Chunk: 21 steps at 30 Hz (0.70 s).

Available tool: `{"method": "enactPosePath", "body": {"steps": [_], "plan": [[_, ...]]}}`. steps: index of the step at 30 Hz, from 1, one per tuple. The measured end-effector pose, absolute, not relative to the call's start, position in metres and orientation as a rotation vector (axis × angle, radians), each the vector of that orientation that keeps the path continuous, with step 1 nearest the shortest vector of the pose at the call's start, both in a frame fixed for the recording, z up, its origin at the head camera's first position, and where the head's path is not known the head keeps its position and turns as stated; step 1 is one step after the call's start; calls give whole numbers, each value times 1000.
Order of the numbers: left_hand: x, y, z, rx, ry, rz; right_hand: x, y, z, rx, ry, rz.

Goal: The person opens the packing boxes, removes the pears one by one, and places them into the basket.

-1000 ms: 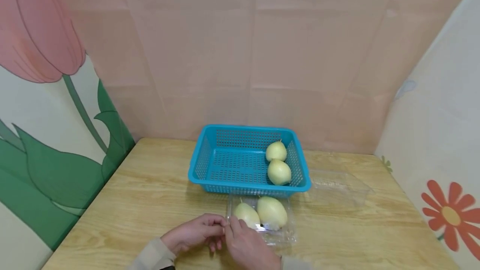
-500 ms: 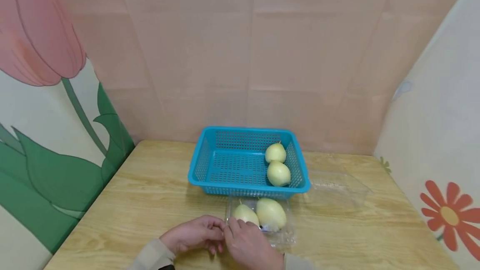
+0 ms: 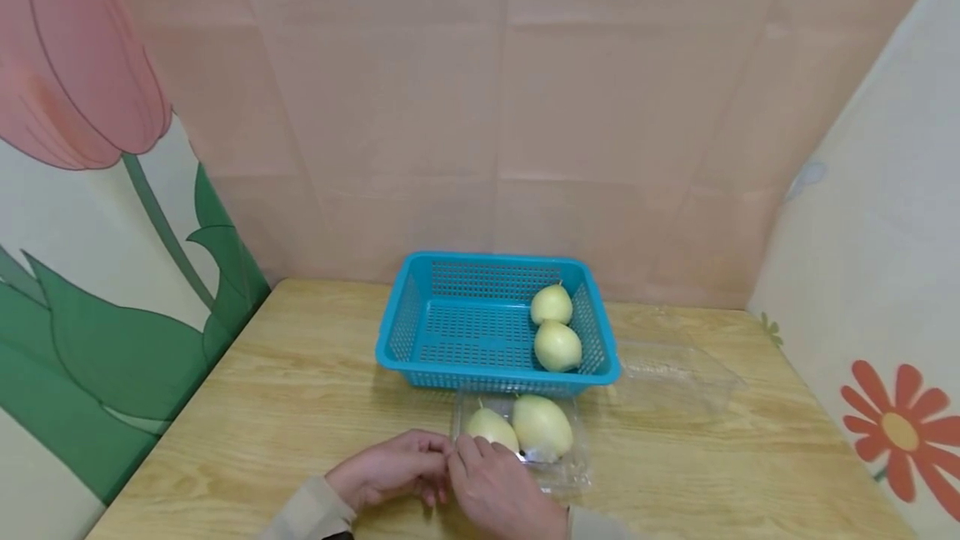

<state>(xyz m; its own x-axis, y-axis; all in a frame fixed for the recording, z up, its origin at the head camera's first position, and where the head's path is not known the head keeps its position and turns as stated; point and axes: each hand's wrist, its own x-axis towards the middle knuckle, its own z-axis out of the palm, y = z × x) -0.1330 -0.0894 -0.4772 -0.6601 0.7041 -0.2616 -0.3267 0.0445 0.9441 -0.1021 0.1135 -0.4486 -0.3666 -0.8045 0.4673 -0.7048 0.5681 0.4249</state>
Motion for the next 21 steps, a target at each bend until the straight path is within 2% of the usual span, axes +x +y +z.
{"method": "enactPosePath", "body": {"steps": [21], "plan": [[-130, -83, -473, 343, 1518, 1779, -98, 114, -454, 1128, -2197, -94]]}}
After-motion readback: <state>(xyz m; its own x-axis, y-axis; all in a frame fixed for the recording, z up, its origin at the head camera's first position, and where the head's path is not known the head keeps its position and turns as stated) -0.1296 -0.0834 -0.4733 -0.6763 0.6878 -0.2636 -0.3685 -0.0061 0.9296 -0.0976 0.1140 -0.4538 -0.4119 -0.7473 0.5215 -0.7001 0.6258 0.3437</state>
